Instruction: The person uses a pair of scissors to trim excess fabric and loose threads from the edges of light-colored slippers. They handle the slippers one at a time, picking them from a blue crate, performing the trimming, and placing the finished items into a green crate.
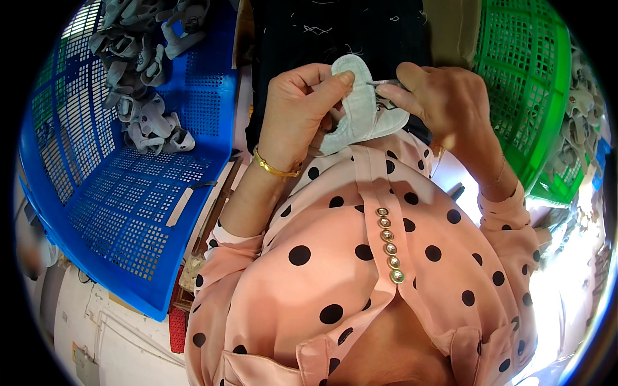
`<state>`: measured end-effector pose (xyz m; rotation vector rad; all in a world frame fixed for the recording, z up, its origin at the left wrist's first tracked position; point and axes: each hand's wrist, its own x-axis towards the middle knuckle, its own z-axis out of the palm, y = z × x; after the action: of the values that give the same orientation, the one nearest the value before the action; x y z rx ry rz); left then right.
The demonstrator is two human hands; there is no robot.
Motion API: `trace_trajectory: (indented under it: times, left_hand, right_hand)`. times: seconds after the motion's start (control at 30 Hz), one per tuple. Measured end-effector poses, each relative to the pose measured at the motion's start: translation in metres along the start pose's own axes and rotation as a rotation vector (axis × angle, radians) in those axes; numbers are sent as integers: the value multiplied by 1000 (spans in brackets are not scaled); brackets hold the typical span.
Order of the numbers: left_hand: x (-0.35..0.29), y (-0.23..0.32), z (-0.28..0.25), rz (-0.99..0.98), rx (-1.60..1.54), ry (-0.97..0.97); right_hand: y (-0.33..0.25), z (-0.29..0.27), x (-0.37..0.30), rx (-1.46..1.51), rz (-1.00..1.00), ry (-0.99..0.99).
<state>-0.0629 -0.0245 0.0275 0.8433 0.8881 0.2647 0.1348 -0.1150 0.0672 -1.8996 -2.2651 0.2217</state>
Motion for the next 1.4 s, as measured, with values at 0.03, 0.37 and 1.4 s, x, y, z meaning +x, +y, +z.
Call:
trace_trajectory:
  times: [0.03,0.37,1.4]
  left_hand:
    - [0,0,0,11,9,4]
    - [6,-2,-4,9,-11,28]
    - [-3,-3,1,62,33,23]
  right_hand:
    - [3,8,-3,58,3,28]
    - [-28,24,-7,878,520,-116]
    - [12,26,13,352,153,-45]
